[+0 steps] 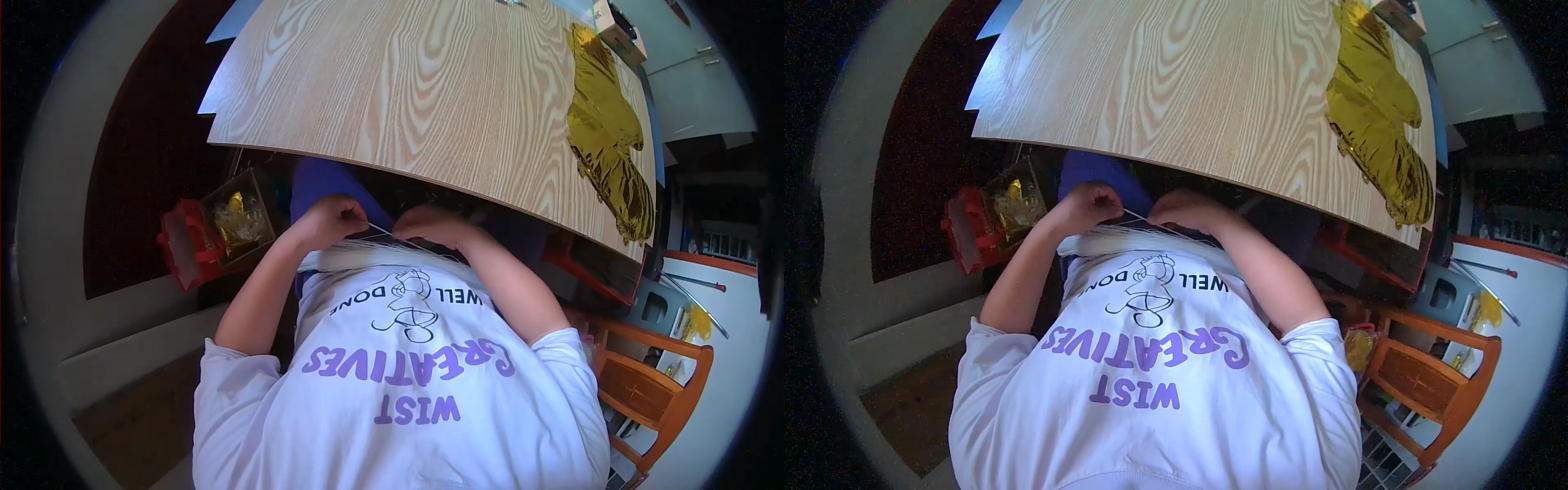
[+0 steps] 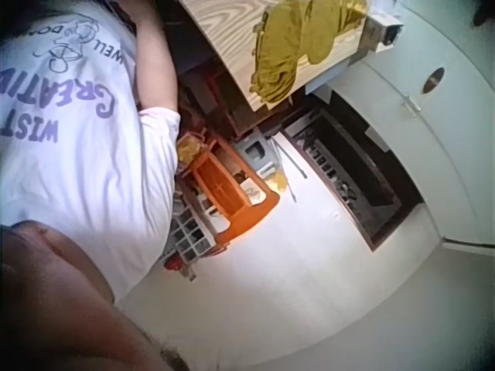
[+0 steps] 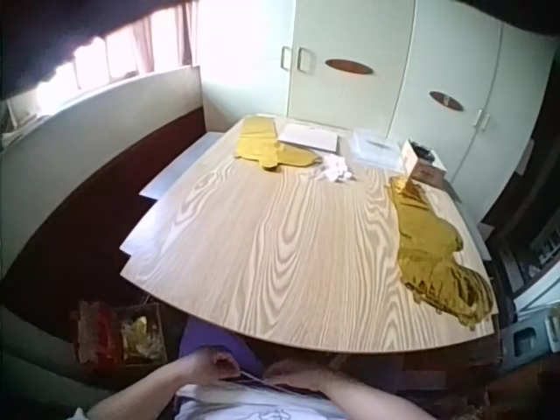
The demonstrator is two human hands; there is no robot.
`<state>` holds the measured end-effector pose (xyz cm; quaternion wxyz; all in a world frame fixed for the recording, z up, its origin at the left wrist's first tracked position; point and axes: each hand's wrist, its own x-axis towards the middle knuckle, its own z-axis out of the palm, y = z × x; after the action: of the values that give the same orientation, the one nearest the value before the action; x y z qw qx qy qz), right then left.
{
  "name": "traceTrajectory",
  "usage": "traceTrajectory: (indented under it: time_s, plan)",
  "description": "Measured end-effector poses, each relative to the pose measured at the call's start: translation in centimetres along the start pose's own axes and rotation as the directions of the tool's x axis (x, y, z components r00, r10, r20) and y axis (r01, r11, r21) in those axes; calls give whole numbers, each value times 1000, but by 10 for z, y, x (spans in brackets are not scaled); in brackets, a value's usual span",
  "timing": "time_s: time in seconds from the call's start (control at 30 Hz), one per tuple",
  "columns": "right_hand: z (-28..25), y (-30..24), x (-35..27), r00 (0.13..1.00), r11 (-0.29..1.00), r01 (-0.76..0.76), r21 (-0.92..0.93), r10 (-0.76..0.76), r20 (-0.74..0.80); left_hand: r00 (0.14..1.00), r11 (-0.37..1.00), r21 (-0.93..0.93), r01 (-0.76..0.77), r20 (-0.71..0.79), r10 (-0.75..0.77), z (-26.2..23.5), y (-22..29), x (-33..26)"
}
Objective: Packaging items into gold foil pouches and tying components with string.
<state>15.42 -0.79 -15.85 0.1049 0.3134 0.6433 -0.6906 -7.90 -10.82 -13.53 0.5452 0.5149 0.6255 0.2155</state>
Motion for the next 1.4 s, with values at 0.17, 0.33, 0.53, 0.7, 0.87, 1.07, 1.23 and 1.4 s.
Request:
traceTrajectory:
  time_s: [0.17, 0.33, 0.53, 0.7, 0.87, 1.07, 1.23, 1.4]
  plan:
    - [-5, -10, 1, 998, 998, 45, -41, -46, -34, 1000, 1000, -8, -2, -23, 2, 0, 3, -2]
    - [-2, -12, -2, 993, 988, 79, -135, -89, -74, 999, 999, -8, -35, -31, 35, 0, 1, 1]
    - [0, -13, -2, 970, 940, 162, -299, -207, -126, 1000, 999, 33, -9, 6, 9, -2, 6, -1]
    - [-2, -12, -4, 949, 922, 196, -335, -264, -173, 997, 997, 18, -77, 22, 77, 1, 7, -5]
    - [4, -21, -15, 888, 919, 230, -321, -333, -317, 983, 982, 97, -163, -71, 170, 0, 37, -10]
    - [20, -58, -56, 878, 967, 226, -114, -253, -405, 879, 802, 395, -449, 34, 475, 11, 77, -15]
    - [43, -75, -77, 815, 597, 580, 554, -439, -379, 740, 726, 325, -606, -106, 665, 1, 128, -44]
    - [47, -119, -94, 829, 495, 498, 712, -511, -225, 500, 484, 577, -658, -145, 854, -23, 174, -64]
